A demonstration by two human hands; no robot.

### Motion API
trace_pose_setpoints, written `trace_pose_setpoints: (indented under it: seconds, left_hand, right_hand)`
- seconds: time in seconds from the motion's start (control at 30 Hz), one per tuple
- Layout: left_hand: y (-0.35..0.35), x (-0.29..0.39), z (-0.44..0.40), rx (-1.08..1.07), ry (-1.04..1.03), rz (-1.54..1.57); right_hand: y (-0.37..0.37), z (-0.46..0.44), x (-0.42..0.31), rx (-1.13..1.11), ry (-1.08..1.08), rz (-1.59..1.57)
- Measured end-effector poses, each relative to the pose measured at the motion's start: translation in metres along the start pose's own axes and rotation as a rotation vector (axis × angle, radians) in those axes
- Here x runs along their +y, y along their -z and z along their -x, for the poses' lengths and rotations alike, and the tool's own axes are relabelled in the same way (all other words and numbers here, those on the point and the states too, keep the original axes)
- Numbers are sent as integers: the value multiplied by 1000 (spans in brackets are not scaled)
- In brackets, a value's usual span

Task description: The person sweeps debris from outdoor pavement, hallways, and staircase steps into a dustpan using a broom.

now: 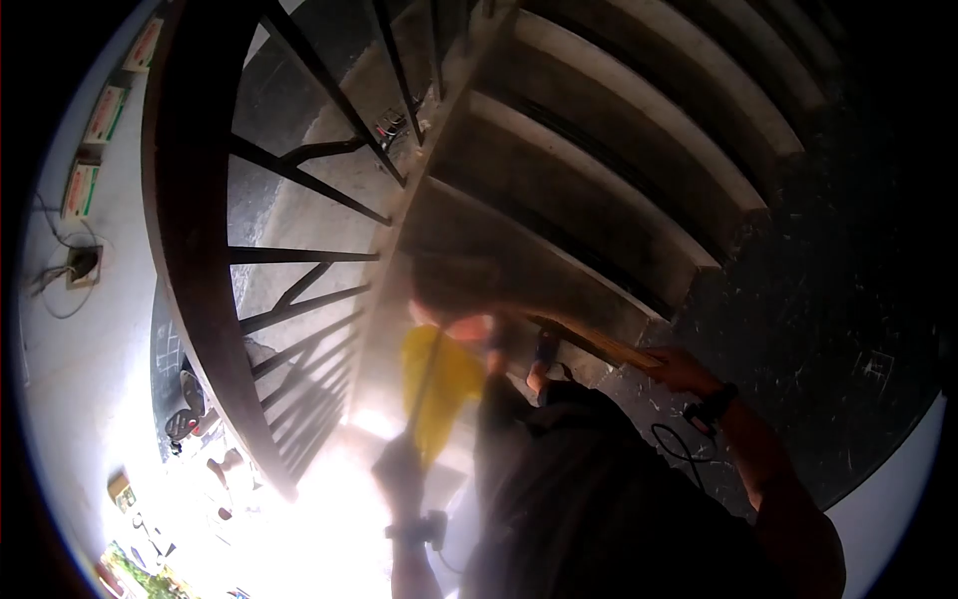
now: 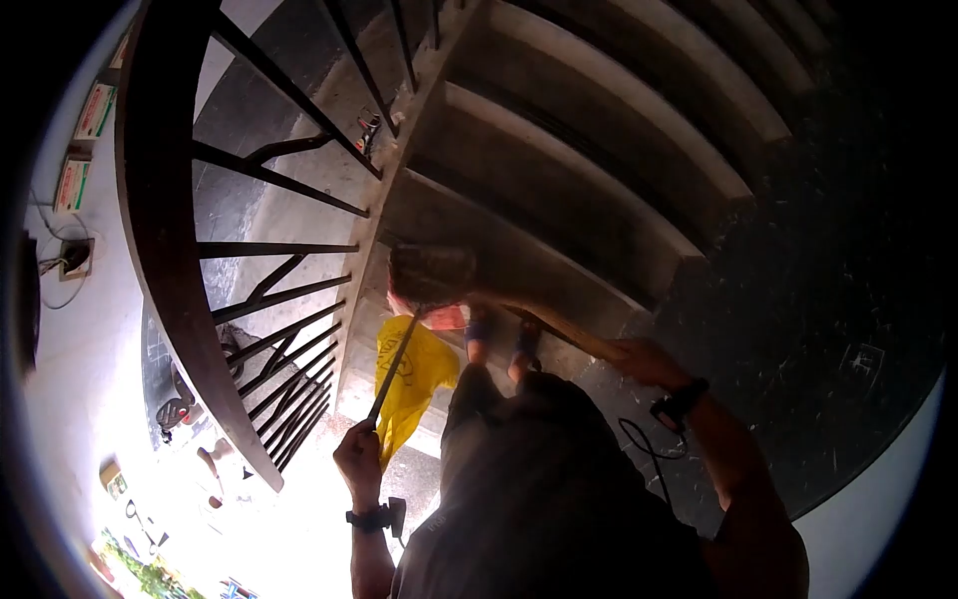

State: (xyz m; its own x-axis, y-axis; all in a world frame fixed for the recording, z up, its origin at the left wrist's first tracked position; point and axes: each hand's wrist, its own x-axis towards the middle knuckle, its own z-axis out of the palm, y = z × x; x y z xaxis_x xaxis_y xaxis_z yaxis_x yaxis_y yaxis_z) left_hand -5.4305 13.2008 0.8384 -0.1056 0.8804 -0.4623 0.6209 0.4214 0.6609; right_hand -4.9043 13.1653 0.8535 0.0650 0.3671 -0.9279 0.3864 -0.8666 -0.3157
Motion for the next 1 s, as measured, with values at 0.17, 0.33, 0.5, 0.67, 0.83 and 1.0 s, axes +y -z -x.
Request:
trace_pose_setpoints:
  seconds: [0.17,0.33,0.5,0.67,0.83,1.0]
  left_hand:
    - [-6,-2,4,8,-5,42]
    - [-5,-9,5,7,-47,12]
    - [8,-4,8,7,-29,-61]
    - [14,5,9,-14,3,38]
    - [9,-7,2,-65,22,14]
    - [12,-11,4,-32,-50,-46]
  right_hand:
    - [1,10,13,38,-105,-125]
    - [-3,16,17,28,-86,-197]
    - [-13,10,21,59,-107,-296]
    - [-33,-57,38,104,-50,-434]
    - [-89,-161,69,-68,85,-606]
    - [-112,-125,-4,-220,266,-551]
